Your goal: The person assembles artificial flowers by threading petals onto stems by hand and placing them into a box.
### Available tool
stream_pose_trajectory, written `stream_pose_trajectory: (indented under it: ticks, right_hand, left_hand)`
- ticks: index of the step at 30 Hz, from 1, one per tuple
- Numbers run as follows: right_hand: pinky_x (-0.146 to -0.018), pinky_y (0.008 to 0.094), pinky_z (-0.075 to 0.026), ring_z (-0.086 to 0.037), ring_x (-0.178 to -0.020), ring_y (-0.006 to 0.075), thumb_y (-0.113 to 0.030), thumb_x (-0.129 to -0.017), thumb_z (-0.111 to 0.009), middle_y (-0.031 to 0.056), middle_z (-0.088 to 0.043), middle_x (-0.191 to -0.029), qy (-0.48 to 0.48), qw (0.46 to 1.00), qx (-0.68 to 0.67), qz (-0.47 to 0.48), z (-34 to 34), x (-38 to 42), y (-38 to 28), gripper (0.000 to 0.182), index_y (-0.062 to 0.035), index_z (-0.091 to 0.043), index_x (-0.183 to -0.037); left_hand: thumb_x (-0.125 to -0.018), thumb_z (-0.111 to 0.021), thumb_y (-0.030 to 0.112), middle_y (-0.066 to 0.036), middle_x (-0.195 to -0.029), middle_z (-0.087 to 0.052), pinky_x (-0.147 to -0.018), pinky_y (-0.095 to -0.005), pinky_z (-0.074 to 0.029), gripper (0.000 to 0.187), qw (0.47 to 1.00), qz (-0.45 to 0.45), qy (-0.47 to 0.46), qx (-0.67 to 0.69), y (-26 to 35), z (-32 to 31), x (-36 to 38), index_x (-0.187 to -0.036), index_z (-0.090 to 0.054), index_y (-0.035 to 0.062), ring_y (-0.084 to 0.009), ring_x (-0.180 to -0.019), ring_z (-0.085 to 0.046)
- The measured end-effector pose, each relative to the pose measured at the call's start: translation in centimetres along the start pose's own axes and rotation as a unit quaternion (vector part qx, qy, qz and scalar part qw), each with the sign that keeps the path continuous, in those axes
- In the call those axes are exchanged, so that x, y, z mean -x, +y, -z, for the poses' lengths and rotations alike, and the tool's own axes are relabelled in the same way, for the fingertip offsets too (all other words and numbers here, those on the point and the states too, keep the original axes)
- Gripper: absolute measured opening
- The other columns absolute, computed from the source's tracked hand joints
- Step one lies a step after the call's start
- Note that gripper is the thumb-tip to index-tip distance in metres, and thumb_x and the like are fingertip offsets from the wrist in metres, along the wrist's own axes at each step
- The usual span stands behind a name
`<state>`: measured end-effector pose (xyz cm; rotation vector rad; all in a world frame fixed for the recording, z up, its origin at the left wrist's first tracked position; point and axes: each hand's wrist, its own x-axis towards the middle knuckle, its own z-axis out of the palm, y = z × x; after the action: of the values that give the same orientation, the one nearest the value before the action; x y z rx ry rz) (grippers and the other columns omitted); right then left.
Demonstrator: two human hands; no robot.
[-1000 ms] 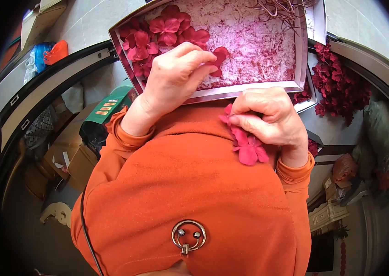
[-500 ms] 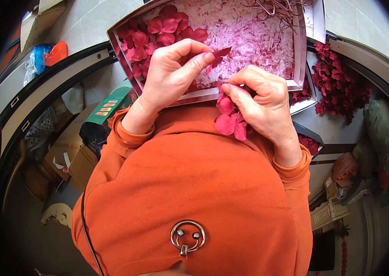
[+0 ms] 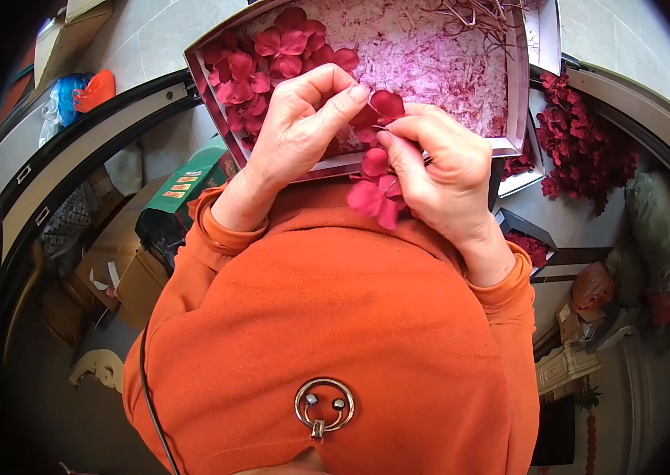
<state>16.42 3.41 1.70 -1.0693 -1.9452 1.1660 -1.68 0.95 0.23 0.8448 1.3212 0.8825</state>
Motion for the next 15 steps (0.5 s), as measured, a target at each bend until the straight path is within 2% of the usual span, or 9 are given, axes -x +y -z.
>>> stream_pose_trajectory:
  ticks: [3,5,6,8,13,15]
  right_hand:
    - [-0.061,0.0266,-0.049,-0.063,-0.067,0.0177,0.006,-0.076,-0.069,0.011,-0.066,-0.076,-0.012,0.996,-0.072,-0.046,0.37,-0.07,0.41,0.007,0.0048,-0.065,-0.082]
    - [-0.059,0.0233,-0.047,-0.061,-0.067,0.0117,0.006,-0.079,-0.068,0.0073,-0.066,-0.075,-0.015,0.987,-0.128,-0.098,0.54,0.06,0.65,0.004,0.0047,-0.066,-0.082]
    - [-0.059,0.0233,-0.047,-0.061,-0.067,0.0117,0.006,-0.079,-0.068,0.0073,-0.066,-0.075,-0.015,0.987,-0.128,-0.098,0.63,0.12,0.66,0.004,0.0047,-0.066,-0.082]
    - [-0.059,0.0215,-0.047,-0.059,-0.066,0.0088,0.005,-0.08,-0.068,0.0056,-0.066,-0.076,-0.028,0.974,-0.167,-0.152,0.72,0.16,0.59,0.003,0.0042,-0.067,-0.082]
    - [-0.058,0.0203,-0.046,-0.06,-0.067,0.0072,0.004,-0.082,-0.068,0.0043,-0.066,-0.076,-0.012,0.959,-0.209,-0.189,0.49,0.22,0.34,0.003,0.0033,-0.068,-0.084]
    - [-0.058,0.0204,-0.047,-0.06,-0.067,0.0072,0.004,-0.081,-0.069,0.004,-0.067,-0.076,0.001,0.95,-0.231,-0.208,0.3,0.17,0.13,0.003,0.003,-0.068,-0.085]
  left_hand:
    - [-0.091,-0.067,0.019,0.002,-0.079,-0.06,-0.056,-0.0189,-0.042,0.018,1.0,0.016,0.014,0.0,-0.19,0.07,-0.13,-0.09,-0.064,0.0016,-0.0027,-0.067,-0.052]
    - [-0.089,-0.07,0.016,0.0,-0.085,-0.061,-0.062,-0.0203,-0.045,0.019,0.998,-0.023,-0.027,0.048,-0.67,-0.02,0.03,-0.097,-0.066,-0.0002,-0.0054,-0.074,-0.055]
    - [-0.089,-0.07,0.016,0.0,-0.085,-0.061,-0.062,-0.0203,-0.045,0.019,0.998,-0.023,-0.027,0.049,-0.81,0.15,-0.06,-0.097,-0.066,-0.0002,-0.0054,-0.074,-0.055]
    - [-0.087,-0.07,0.011,-0.004,-0.088,-0.063,-0.066,-0.0216,-0.048,0.018,0.989,-0.099,-0.082,-0.067,-1.0,0.71,-0.37,-0.099,-0.068,-0.0014,-0.0076,-0.077,-0.058]
    - [-0.087,-0.068,0.008,-0.005,-0.085,-0.065,-0.066,-0.0217,-0.048,0.013,0.994,-0.085,-0.066,-0.014,-0.89,0.49,-0.22,-0.095,-0.068,-0.0031,-0.0075,-0.078,-0.058]
    - [-0.089,-0.067,0.008,-0.002,-0.083,-0.065,-0.066,-0.0207,-0.048,0.012,0.997,-0.031,-0.049,0.043,-0.7,0.32,-0.14,-0.093,-0.068,-0.0032,-0.0066,-0.077,-0.058]
